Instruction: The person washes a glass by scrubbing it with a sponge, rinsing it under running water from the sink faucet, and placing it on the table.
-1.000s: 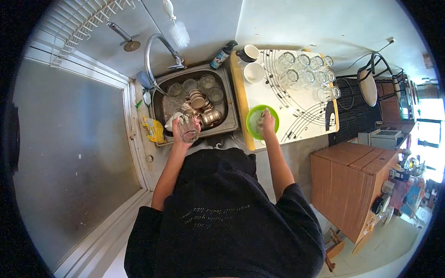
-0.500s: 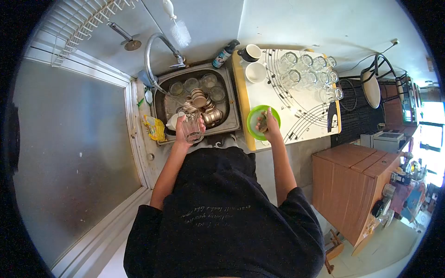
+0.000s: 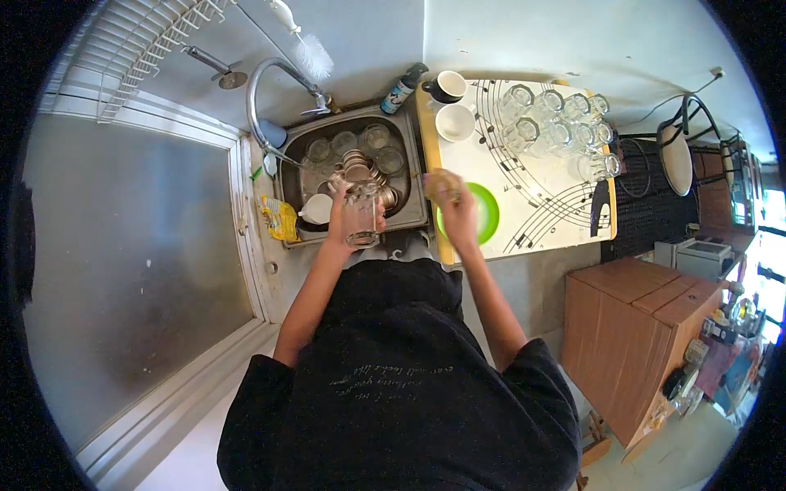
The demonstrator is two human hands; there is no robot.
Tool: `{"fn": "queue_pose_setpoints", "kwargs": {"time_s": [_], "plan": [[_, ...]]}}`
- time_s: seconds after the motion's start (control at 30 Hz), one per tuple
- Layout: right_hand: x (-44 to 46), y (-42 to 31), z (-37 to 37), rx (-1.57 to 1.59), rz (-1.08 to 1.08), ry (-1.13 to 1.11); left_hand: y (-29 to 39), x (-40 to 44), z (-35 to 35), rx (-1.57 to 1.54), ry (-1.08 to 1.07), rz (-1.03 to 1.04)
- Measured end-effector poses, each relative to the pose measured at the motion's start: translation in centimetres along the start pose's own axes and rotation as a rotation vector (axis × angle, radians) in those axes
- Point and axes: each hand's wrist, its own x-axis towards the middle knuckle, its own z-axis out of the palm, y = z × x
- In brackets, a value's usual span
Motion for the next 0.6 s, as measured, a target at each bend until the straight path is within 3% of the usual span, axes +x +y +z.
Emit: {"fn": "queue_pose_setpoints", "kwargs": {"time_s": [0.07, 0.13, 0.17, 0.23, 0.33, 0.37, 0.4, 0.47, 0.5, 0.57, 0.6], "plan": [[-0.4, -3.2, 3.1, -0.168, -0.216, -0.187, 0.0, 0.0, 2.1, 0.057, -0.002, -0.026], [0.4, -3.5, 5.5, -0.218, -0.573, -0.354, -0.1, 0.8, 2.8, 0.097, -0.088, -0.027], [0.5, -4.0, 5.8, -0.212, -0.573, -0.363, -0.7, 1.7, 3.3, -0.064, -0.074, 0.070], [0.9, -6.6, 6.4, -0.549, -1.009, -0.692, -0.6, 1.3, 4.8, -0.222, -0.055, 0.184], [4.3, -5.6, 5.8, -0.413, -1.135, -0.892, 0.4, -1.2, 6.9, -0.123, -0.241, 0.028], [5.4, -5.2, 5.8, -0.369, -1.131, -0.768, 0.5, -0.2, 6.6, -0.066, -0.154, 0.117], [6.4, -5.4, 5.9, -0.403, -1.065, -0.701, 0.7, -1.0, 7.2, -0.072, -0.410, 0.101], [6.2, -6.5, 6.7, -0.434, -1.069, -0.663, -0.1, -1.1, 9.4, 0.296, -0.014, 0.498], [5.6, -6.8, 7.0, -0.432, -1.077, -0.673, 0.6, -1.3, 9.4, 0.292, -0.013, 0.510], [4.4, -7.2, 7.5, -0.346, -1.212, -0.994, 2.5, -1.7, 9.2, -0.212, 0.008, -0.027], [5.3, -7.0, 7.6, -0.346, -1.218, -0.996, 2.8, -1.7, 8.9, -0.211, 0.006, -0.022]]}}
